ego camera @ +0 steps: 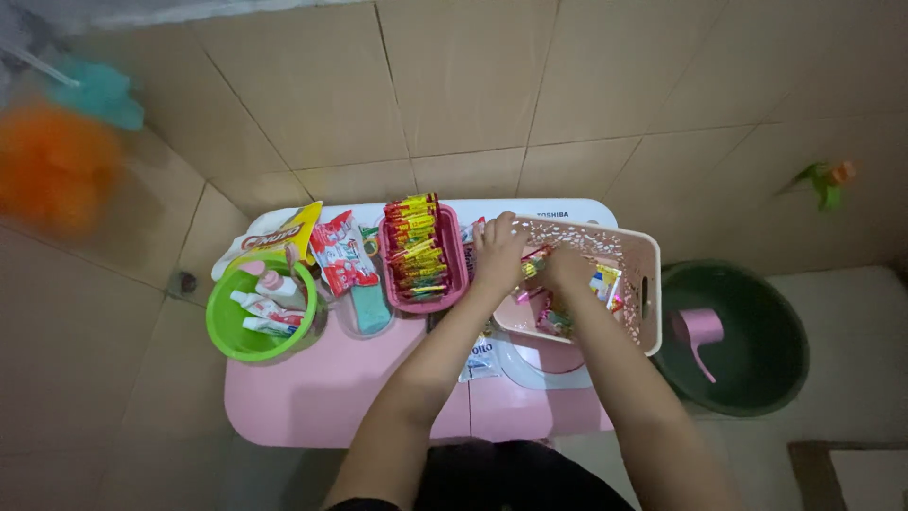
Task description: Sorting various cleaning and household product sachets into different baskets on a table.
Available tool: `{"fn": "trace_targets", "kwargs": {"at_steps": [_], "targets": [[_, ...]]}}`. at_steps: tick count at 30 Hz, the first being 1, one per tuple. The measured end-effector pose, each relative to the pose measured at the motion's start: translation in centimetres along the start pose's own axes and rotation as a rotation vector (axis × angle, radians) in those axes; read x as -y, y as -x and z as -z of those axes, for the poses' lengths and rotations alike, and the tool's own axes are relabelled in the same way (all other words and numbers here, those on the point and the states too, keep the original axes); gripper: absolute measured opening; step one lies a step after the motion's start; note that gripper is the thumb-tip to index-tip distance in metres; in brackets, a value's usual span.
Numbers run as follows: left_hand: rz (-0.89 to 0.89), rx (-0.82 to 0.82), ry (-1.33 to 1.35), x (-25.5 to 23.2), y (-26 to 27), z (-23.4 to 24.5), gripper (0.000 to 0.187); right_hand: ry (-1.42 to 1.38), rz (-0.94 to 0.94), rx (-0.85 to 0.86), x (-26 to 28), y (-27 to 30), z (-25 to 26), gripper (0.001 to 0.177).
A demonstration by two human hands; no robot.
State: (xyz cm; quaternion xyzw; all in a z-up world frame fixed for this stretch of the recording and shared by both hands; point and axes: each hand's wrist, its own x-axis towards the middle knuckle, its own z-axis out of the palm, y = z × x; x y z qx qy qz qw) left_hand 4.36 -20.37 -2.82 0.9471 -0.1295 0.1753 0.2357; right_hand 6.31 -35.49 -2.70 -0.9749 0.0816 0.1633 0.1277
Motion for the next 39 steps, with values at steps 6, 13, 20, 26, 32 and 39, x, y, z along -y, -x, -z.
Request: {"fn": "trace_targets", "kwargs": {"at_steps": [6, 13, 20, 26, 32, 39], "targets": [[0.068, -0.001, -0.049, 0.7, 0.7, 0.0, 0.042, -0.279, 0.107, 0.114, -2.5, -2.9, -0.7, 0.03], [0.144, 0.092, -0.03, 0.3, 0.1, 2.0, 0.048, -0.827, 0.409, 0.16, -6.7, -4.5, 3.2, 0.008], [0.106, -0.128, 0.258, -0.4, 0.0, 4.8, 0.039, -1.338, 0.311, 0.391, -5.2, -1.5, 8.0, 0.008], [0.046, -0.458, 0.385, 4.0, 1.4, 9.9, 0.029, -1.334, 0.453, 0.326, -2.0, -3.2, 7.9, 0.009], [0.3, -0.134, -0.047, 8.7, 3.0, 16.2, 0.024, -1.254, 0.637, 0.101, 7.1, -1.7, 9.1, 0.013], [0.212, -0.036, 0.141, 13.0, 7.2, 11.1, 0.049, -0.939, 0.932, -0.157, 15.0, -1.6, 5.8, 0.022]]}}
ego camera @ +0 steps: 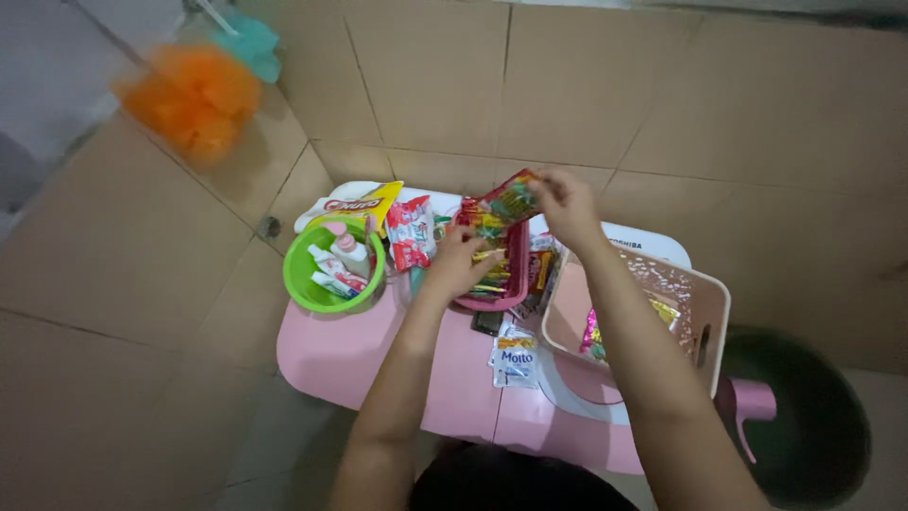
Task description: Sorting various cleaning and household product sachets into different baskets on a table.
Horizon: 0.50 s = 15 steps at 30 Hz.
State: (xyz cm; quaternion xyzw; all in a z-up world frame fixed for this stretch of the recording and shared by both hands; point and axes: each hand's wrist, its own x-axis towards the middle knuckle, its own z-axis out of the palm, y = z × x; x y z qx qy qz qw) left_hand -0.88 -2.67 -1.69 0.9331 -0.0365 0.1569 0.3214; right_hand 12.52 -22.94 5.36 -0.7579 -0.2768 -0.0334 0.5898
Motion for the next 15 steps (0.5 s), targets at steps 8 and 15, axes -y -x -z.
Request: {"fn": "trace_targets", "kwargs": {"at_steps": [8, 15], "targets": [[0.082, 0.006, 0.043, -1.7, 0.5, 2.9, 0.045, 0.5, 0.186, 0.289, 1.7, 0.3, -5.1, 0.025], [0.029, -0.307, 0.056, -1.0, 0.6, 2.9, 0.035, 0.596, 0.172, 0.393, 1.2, -1.3, -3.9, 0.022]]}}
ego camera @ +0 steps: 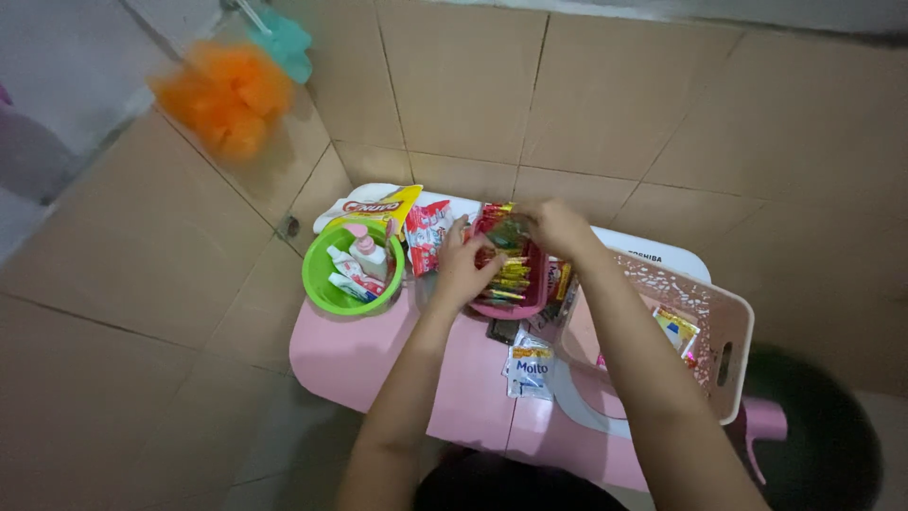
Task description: Sorting various cleaning and household product sachets into different baskets on a table.
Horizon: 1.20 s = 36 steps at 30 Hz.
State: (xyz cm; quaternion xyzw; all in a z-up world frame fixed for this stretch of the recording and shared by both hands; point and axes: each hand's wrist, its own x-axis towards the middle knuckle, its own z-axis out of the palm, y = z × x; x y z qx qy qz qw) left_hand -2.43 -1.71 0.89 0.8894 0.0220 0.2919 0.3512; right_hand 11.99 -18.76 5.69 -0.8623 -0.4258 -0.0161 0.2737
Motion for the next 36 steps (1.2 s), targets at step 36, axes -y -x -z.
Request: {"fn": "trace_targets", "kwargs": {"at_steps": [36], "targets": [[-0.174, 1.079, -0.351, -13.2, 3.9, -25.5, 0.036, 0.249, -0.737, 0.31, -9.6, 24.1, 1.9, 0.051]]}}
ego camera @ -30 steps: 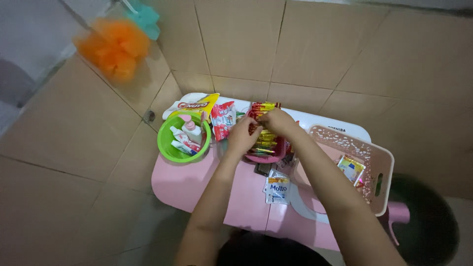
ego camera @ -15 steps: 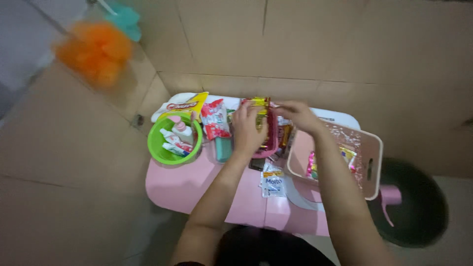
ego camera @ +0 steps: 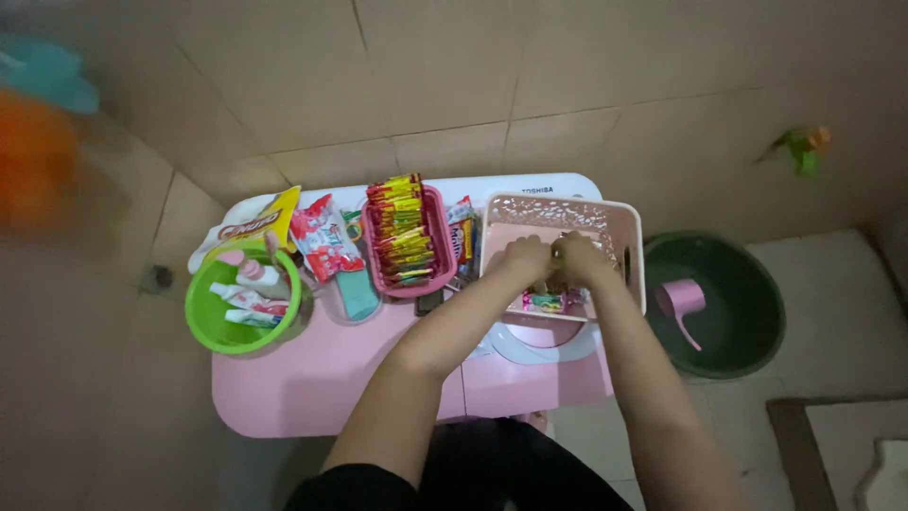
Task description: Sorting various cleaning and household product sachets into different baskets on a table.
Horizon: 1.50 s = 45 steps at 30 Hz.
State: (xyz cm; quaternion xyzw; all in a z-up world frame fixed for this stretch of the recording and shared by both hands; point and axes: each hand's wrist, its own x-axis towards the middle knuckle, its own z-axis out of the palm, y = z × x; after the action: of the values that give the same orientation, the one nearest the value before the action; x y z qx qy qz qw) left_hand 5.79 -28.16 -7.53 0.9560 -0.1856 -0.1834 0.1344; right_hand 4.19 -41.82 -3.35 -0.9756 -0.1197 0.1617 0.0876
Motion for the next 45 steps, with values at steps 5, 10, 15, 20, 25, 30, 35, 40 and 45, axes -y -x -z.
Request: {"fn": "trace_targets", "kwargs": {"at_steps": [5, 10, 15, 20, 25, 30, 35, 40, 45], "targets": [[-0.022, 0.031, -0.06, 2.0, -0.1, -1.1, 0.031, -0.097, 0.018, 0.039, -4.6, -3.6, -4.5, 0.039], [0.035, -0.094, -0.051, 4.2, -2.3, -1.8, 0.022, -0.048, -0.169, 0.021, -4.5, -2.5, -0.8, 0.035], [0.142, -0.276, -0.144, 1.8, 1.2, 2.6, 0.051, -0.151, -0.127, -0.237, -5.4, -3.3, -3.4, 0.069], [-0.005, -0.473, -0.176, 2.1, 2.3, 3.2, 0.061, -0.613, -0.341, 0.054, -0.8, 2.0, 4.7, 0.028], [-0.173, -0.251, 0.212, 2.7, 2.3, 5.4, 0.057, -0.895, -0.144, -0.029, -4.0, 2.0, 5.0, 0.016], [-0.36, -0.137, 0.622, 5.6, -2.9, 1.4, 0.028, -1.177, 0.114, -0.183, -8.6, -1.7, 3.1, 0.024], [-0.221, -0.222, 0.797, 5.4, -1.7, 2.7, 0.022, -1.091, 0.055, -0.252, -8.9, -2.1, 3.1, 0.02], [-0.061, -0.337, 0.845, 5.2, 1.0, 5.8, 0.022, -1.081, -0.023, -0.241, -10.0, -1.2, 4.7, 0.018], [-0.108, -0.542, 0.684, 6.5, 0.2, 6.0, 0.021, -0.715, -0.005, -0.069, -9.6, -0.8, 5.9, 0.022]]}}
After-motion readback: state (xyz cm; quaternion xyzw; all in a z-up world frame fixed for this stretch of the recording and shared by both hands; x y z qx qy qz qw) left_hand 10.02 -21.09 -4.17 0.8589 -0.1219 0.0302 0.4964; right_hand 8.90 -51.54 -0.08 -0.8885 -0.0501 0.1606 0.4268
